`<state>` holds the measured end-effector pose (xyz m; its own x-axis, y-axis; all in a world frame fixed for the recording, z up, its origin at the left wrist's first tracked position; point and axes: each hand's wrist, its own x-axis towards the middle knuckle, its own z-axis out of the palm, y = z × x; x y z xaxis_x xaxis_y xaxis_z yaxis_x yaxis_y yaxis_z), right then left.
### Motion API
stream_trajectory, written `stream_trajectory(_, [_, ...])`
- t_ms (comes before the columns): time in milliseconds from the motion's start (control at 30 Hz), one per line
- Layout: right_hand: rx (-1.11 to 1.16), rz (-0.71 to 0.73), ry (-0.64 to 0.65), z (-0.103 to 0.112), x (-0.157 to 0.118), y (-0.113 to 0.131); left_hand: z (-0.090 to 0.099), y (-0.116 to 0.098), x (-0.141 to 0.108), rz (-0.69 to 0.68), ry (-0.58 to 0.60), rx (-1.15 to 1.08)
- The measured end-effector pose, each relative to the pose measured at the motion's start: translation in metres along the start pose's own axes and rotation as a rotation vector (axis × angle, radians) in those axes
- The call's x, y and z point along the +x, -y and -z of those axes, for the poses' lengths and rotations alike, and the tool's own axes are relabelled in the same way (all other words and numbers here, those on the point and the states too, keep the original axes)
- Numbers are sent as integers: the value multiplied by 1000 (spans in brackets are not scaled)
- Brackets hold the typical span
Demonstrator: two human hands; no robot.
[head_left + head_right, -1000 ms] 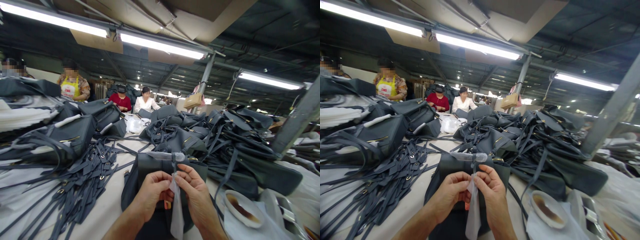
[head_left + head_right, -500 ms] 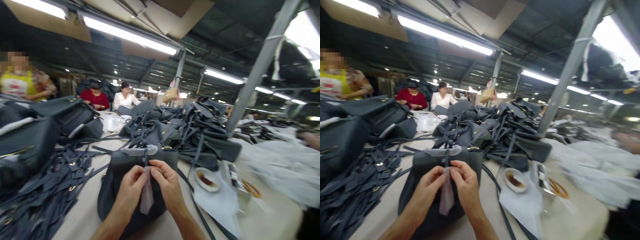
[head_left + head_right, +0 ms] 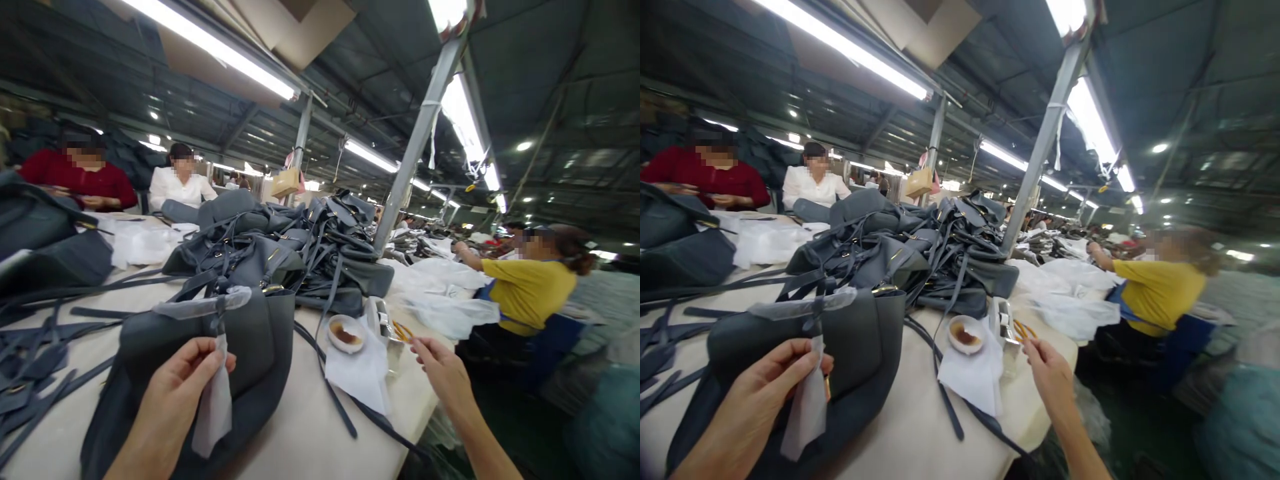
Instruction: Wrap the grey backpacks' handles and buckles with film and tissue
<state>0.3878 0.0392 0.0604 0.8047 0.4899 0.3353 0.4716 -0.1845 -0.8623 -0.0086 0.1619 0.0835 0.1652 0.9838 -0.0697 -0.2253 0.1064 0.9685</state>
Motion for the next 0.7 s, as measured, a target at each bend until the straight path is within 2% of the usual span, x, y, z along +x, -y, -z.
stream_trajectory(67, [-70,-52,-26,14,12,-19,1,1,0,23,5,-4])
stream_trajectory(133, [-124,-82,-24,17,21,-30,2,1,1,43,21,-7])
stream_trajectory(367, [-225,-180,143,-7,58,-28,4,5,5,57,20,-32])
stream_trajectory(500, [-169,-223,221,-21,62,-27,5,5,4,69,11,-15])
stream_trajectory(700, [-118,-219,162,-24,55,-41,1,2,2,53,-35,-6])
